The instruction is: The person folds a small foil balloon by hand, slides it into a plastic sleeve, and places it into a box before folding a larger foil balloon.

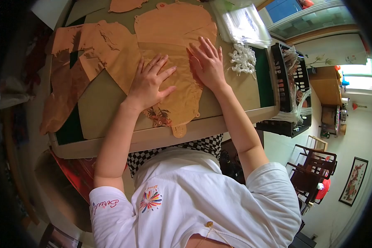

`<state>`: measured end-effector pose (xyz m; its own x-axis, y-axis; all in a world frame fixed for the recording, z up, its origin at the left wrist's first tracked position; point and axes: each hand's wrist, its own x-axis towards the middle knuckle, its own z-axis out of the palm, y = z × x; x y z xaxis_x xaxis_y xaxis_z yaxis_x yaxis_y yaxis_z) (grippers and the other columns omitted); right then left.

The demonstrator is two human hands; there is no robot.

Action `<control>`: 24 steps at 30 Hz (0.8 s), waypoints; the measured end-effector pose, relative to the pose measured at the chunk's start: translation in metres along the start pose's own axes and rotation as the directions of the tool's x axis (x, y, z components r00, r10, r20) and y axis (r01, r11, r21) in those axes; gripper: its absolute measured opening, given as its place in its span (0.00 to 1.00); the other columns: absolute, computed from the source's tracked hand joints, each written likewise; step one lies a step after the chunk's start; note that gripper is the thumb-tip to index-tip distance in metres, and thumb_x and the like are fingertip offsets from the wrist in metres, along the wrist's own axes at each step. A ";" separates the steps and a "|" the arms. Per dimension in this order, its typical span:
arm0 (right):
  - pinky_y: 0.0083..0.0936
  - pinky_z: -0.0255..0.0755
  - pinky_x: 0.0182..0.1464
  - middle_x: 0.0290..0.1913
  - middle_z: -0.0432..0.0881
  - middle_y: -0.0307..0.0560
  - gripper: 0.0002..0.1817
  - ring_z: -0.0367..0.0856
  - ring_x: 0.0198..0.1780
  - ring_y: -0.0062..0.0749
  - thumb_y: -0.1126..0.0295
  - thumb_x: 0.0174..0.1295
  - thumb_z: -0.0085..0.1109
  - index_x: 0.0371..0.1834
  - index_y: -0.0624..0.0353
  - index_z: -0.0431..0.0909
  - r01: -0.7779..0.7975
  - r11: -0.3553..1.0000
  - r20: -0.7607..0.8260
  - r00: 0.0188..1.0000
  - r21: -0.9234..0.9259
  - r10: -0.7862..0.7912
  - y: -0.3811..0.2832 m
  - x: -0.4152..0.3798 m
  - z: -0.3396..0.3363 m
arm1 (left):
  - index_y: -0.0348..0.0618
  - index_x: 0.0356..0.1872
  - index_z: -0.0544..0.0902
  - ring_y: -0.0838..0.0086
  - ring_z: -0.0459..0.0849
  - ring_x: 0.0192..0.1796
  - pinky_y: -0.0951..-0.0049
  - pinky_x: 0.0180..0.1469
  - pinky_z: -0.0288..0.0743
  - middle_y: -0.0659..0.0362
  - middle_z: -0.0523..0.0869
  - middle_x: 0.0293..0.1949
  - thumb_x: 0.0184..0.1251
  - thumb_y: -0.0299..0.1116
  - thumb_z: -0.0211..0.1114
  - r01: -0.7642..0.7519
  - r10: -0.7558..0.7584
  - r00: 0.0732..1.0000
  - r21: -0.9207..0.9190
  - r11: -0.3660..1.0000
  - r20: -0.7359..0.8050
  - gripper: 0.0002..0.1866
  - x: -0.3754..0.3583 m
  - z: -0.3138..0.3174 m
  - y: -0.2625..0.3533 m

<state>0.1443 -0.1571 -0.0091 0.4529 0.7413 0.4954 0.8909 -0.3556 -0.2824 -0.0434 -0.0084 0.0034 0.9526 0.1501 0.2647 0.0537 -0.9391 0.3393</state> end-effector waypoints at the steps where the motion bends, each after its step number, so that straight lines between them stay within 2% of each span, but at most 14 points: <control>1: 0.67 0.48 0.72 0.66 0.76 0.42 0.20 0.68 0.70 0.40 0.61 0.65 0.58 0.61 0.42 0.80 0.023 0.999 0.023 0.999 -0.037 -0.022 0.000 0.000 0.000 | 0.59 0.65 0.77 0.63 0.61 0.76 0.43 0.76 0.49 0.55 0.67 0.72 0.61 0.52 0.68 0.002 -0.002 1.000 0.000 1.000 0.001 0.30 0.000 0.000 0.000; 4: 0.66 0.48 0.72 0.68 0.74 0.41 0.21 0.67 0.71 0.41 0.60 0.67 0.57 0.64 0.43 0.78 0.009 0.999 0.122 0.992 -0.032 -0.005 -0.001 0.000 -0.002 | 0.59 0.65 0.77 0.63 0.61 0.76 0.43 0.76 0.50 0.55 0.68 0.72 0.61 0.52 0.68 0.008 -0.008 1.000 0.000 1.000 -0.001 0.30 0.000 0.000 0.001; 10: 0.66 0.49 0.71 0.65 0.77 0.41 0.19 0.69 0.69 0.40 0.61 0.67 0.57 0.61 0.43 0.80 0.010 1.000 0.086 0.996 -0.020 -0.009 -0.006 0.000 -0.007 | 0.59 0.66 0.76 0.62 0.62 0.75 0.44 0.75 0.51 0.55 0.67 0.72 0.61 0.51 0.69 0.010 -0.010 1.000 0.005 1.000 -0.006 0.31 0.000 -0.002 0.001; 16: 0.68 0.53 0.69 0.59 0.80 0.40 0.18 0.73 0.64 0.40 0.62 0.63 0.60 0.57 0.44 0.83 0.040 0.999 0.011 0.999 0.005 -0.040 -0.007 0.002 -0.007 | 0.59 0.67 0.75 0.62 0.62 0.75 0.44 0.74 0.53 0.54 0.67 0.72 0.61 0.52 0.69 -0.002 0.002 0.995 -0.006 1.000 -0.102 0.32 0.005 -0.001 0.000; 24: 0.68 0.53 0.68 0.59 0.79 0.41 0.18 0.72 0.65 0.41 0.62 0.63 0.60 0.57 0.44 0.82 0.041 0.999 0.024 0.999 0.009 -0.041 -0.005 0.002 -0.006 | 0.59 0.65 0.78 0.65 0.61 0.76 0.44 0.76 0.49 0.56 0.67 0.73 0.62 0.53 0.68 -0.012 0.012 1.000 0.015 1.000 -0.004 0.30 0.006 -0.001 0.000</control>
<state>0.1410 -0.1574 -0.0025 0.4153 0.7685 0.4867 0.9082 -0.3200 -0.2697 -0.0384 -0.0072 0.0057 0.9520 0.1401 0.2723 0.0468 -0.9453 0.3228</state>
